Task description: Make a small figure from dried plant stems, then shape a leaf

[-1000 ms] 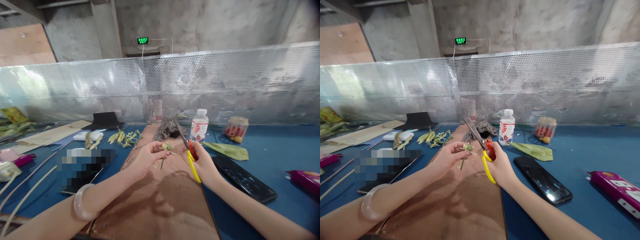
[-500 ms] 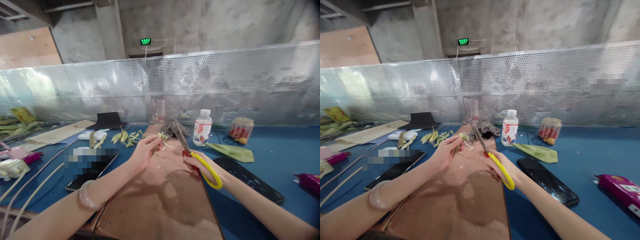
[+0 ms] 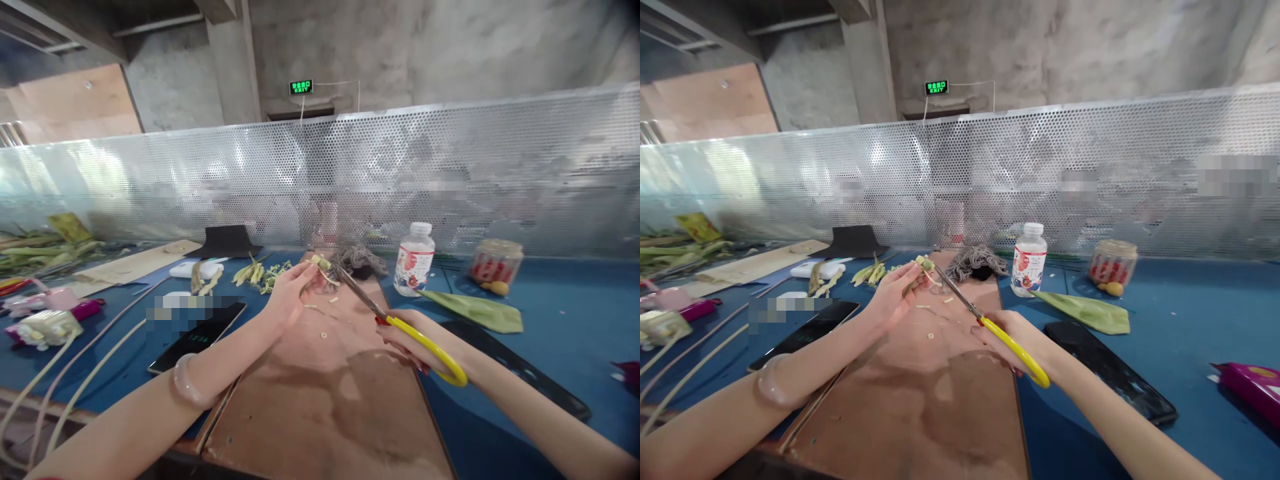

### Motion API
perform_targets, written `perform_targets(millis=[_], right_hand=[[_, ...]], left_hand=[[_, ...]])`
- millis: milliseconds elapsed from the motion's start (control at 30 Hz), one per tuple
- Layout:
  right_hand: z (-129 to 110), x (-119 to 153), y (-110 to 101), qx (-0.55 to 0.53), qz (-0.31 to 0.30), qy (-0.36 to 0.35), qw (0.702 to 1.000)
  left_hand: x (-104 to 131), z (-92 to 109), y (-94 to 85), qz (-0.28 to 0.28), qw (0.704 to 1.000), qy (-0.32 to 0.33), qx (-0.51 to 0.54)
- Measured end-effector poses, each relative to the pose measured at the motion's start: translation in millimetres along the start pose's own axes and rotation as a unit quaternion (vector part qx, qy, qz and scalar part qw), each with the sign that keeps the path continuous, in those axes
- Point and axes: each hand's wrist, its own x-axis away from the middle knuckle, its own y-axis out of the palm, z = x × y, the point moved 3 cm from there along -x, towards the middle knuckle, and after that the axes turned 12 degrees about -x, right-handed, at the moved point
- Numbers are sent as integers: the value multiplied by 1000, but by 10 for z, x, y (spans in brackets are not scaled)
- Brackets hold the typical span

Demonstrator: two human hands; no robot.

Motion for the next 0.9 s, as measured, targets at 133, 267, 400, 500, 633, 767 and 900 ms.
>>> perform_targets(millis=[133,267,400,500,633,767,900], right_hand=[[28,-12,5,21,-16,3,1000],[13,-10,17,53,-31,-22,998],[-2,-9,24,73,-28,-15,997],[1,-7,20,63,-30,-4,998],[10,-3,14,60,-38,-4,997],[12,0,14,62,-47,-8,997],[3,15,11,68,-46,-7,997]], left_hand=[[6,29,21,-1,1000,4,0],[36,47,53,3,1000,-9,13],[58,59,77,-8,1000,-15,26],[58,52,72,-10,999,-15,35],[56,32,70,-23,999,-14,31],[67,21,79,-38,999,-17,24],[78,15,91,-56,998,-25,12]])
